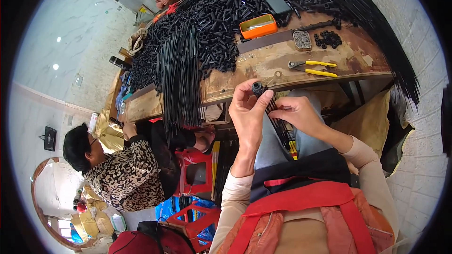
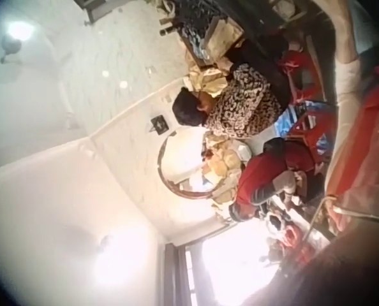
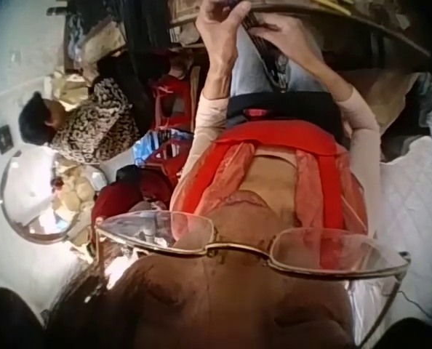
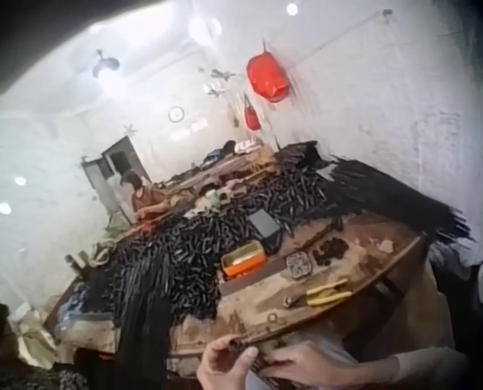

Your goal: Manually assembling bundles of wires into plastic connectors and securing them using a pair of pliers.

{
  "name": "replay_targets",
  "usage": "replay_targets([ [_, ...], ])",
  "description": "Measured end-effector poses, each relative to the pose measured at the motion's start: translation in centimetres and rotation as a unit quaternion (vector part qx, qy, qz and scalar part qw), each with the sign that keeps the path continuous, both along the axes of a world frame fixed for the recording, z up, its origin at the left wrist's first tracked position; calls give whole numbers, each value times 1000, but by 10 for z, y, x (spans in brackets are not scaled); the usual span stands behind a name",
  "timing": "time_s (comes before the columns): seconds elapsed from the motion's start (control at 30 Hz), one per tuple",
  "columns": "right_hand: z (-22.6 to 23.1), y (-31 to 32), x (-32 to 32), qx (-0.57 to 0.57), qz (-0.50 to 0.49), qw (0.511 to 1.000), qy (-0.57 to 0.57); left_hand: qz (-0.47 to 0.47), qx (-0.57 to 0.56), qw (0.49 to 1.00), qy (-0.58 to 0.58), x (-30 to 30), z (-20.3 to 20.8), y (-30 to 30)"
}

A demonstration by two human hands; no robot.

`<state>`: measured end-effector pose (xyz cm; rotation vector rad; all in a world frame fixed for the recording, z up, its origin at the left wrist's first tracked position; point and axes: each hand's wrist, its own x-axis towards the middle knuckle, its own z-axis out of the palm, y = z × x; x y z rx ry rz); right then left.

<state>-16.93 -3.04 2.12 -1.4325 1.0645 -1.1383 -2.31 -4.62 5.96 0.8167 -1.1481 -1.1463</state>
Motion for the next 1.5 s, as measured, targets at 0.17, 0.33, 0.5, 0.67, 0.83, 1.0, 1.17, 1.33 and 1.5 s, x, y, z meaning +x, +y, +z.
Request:
replay_targets([
  [0.17, -8, -4, 1, -14, 18, 1000, -9, -128, 13, 991, 23, 16, -5, -9],
  [0.33, -21, -9, 4, 19, 13, 999, -28, -125, 8, 992, 11, 7, -12, -12],
  [0.5, -25, -16, 5, -30, -48, 995, 87, -58, -49, 995, -64, -10, -36, -20],
  [0.67, -38, -19, -16, -260, -54, 908, 325, 3, -19, 999, -34, -7, -46, -28],
  [0.83, -39, -56, -92, -348, -178, 779, 490, -3, -27, 998, -48, -2, -44, -26],
  [1.0, -45, -90, -145, -266, -110, 801, 524, -128, -10, 989, -78, 4, -36, -20],
  [1.17, -42, -91, -142, -182, -79, 920, 339, -185, 38, 982, 9, 11, -27, 8],
  [1.33, 4, -29, -100, 131, 106, 985, 49, -133, 50, 987, 69, 11, -33, 23],
  [1.5, 25, 20, -79, -192, 33, 929, 315, -107, 5, 994, -25, 9, -24, 36],
])
